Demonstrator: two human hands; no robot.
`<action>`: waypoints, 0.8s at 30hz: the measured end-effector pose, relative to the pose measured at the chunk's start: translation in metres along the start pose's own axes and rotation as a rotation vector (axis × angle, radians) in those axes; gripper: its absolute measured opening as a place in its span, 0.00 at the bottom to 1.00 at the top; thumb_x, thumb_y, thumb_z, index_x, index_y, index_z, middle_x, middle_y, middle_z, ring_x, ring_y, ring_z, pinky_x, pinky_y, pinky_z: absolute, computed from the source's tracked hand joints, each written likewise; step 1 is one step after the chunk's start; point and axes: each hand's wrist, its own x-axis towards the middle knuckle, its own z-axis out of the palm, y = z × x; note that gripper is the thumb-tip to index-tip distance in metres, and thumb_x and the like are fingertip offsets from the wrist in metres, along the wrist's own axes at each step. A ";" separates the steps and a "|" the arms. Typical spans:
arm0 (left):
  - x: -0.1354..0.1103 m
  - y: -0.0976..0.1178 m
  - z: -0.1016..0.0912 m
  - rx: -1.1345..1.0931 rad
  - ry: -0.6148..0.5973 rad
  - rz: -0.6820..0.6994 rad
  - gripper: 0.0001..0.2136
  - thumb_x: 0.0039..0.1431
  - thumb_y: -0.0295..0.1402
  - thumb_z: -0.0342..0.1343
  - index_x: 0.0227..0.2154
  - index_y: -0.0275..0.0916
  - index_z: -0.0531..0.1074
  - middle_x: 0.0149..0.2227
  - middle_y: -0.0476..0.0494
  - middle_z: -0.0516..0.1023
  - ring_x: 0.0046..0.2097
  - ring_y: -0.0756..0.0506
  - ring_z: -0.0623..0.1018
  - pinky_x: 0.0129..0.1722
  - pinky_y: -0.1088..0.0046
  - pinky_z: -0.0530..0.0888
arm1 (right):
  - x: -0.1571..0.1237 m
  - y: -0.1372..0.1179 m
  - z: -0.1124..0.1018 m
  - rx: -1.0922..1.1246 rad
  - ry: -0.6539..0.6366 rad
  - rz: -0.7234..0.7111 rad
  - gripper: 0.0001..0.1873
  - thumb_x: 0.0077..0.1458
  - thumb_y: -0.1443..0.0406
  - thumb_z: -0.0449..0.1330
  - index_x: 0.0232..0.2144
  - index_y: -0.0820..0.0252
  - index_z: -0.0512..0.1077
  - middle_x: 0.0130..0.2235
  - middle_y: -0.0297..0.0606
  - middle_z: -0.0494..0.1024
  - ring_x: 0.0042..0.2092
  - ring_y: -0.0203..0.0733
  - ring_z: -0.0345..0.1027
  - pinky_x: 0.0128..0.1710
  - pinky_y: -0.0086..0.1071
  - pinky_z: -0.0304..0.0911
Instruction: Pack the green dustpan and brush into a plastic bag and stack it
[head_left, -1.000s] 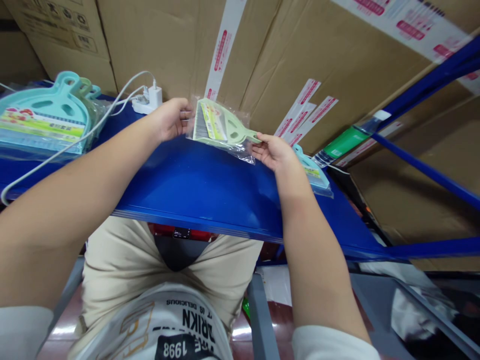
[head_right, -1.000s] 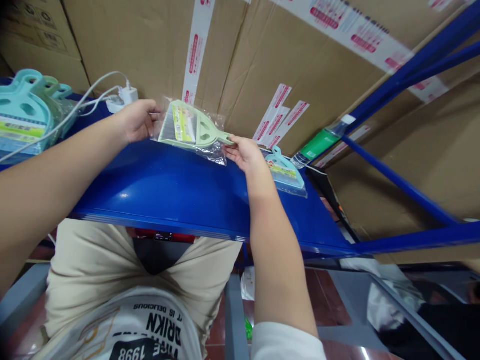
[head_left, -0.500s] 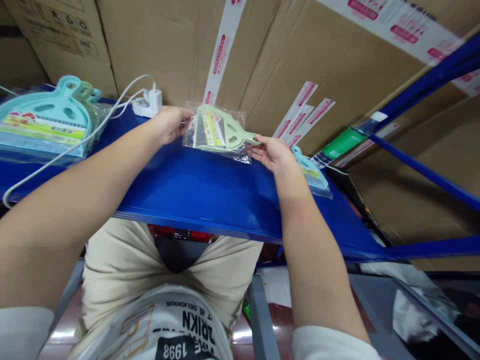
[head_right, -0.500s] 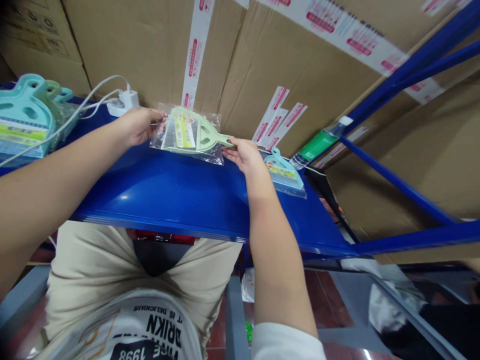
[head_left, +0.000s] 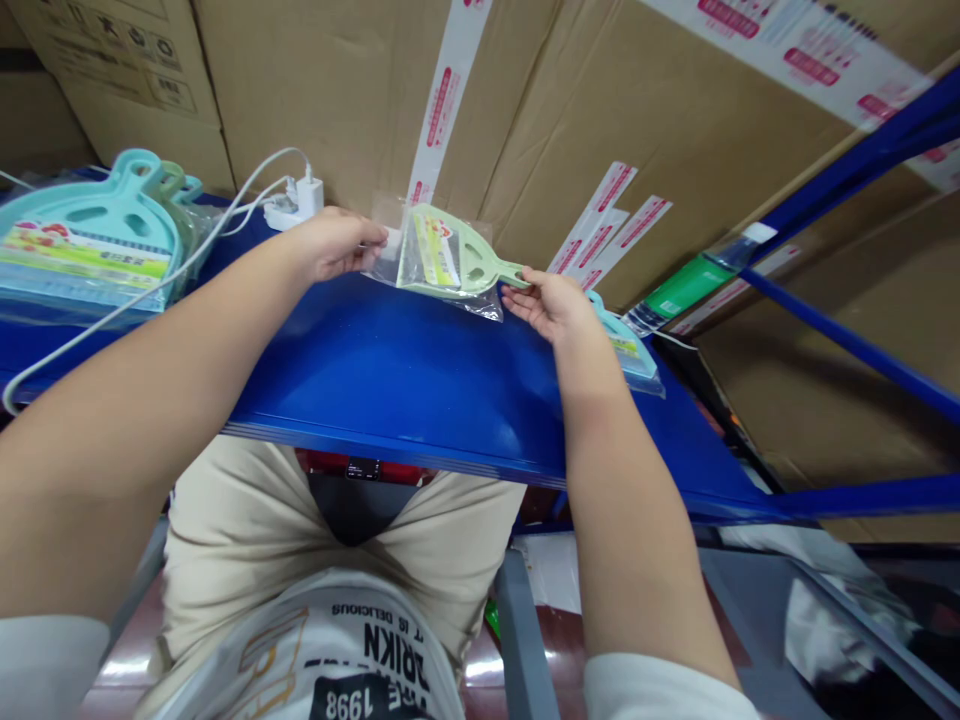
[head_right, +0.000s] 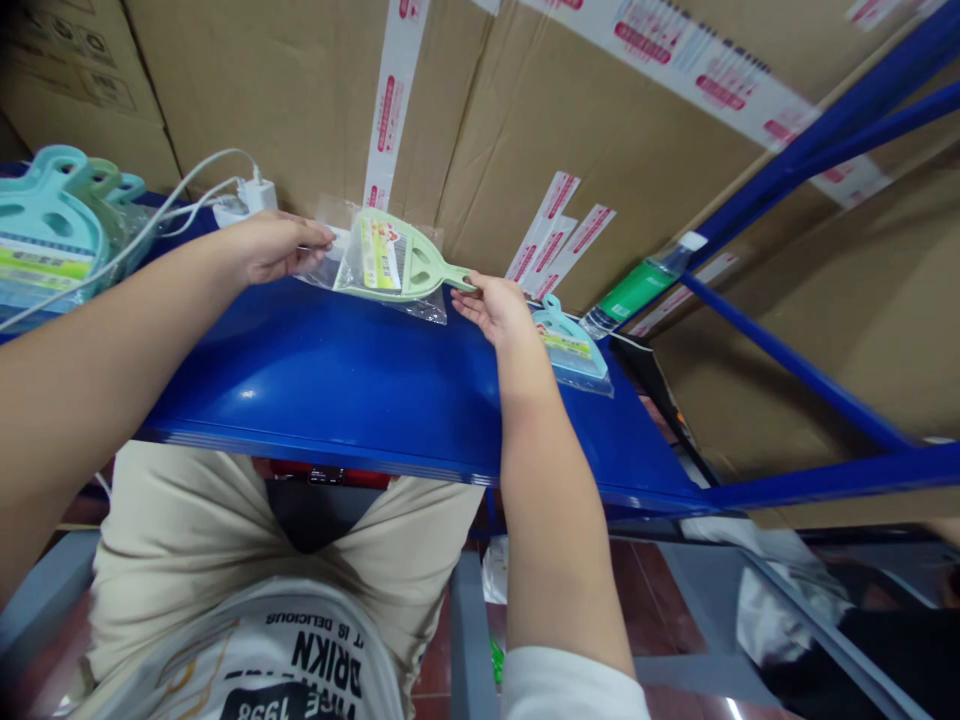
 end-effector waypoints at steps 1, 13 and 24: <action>-0.002 0.001 0.000 0.025 0.025 0.018 0.10 0.53 0.22 0.62 0.34 0.45 0.73 0.24 0.50 0.74 0.45 0.45 0.77 0.49 0.69 0.73 | 0.001 0.000 -0.001 -0.002 -0.006 -0.004 0.06 0.62 0.72 0.60 0.33 0.56 0.71 0.28 0.36 0.78 0.34 0.38 0.78 0.36 0.29 0.78; -0.021 -0.003 0.011 0.457 0.038 0.541 0.12 0.52 0.20 0.63 0.22 0.46 0.74 0.34 0.45 0.76 0.55 0.41 0.74 0.60 0.78 0.66 | 0.007 0.004 -0.002 -0.030 -0.004 -0.033 0.06 0.59 0.72 0.63 0.37 0.57 0.74 0.28 0.36 0.79 0.35 0.40 0.79 0.39 0.33 0.80; -0.023 -0.002 0.011 0.372 0.015 0.496 0.13 0.53 0.19 0.62 0.22 0.46 0.77 0.37 0.45 0.77 0.56 0.41 0.72 0.65 0.77 0.61 | -0.003 -0.001 0.002 0.001 0.033 0.018 0.08 0.63 0.73 0.59 0.42 0.58 0.74 0.27 0.34 0.78 0.33 0.38 0.78 0.37 0.32 0.80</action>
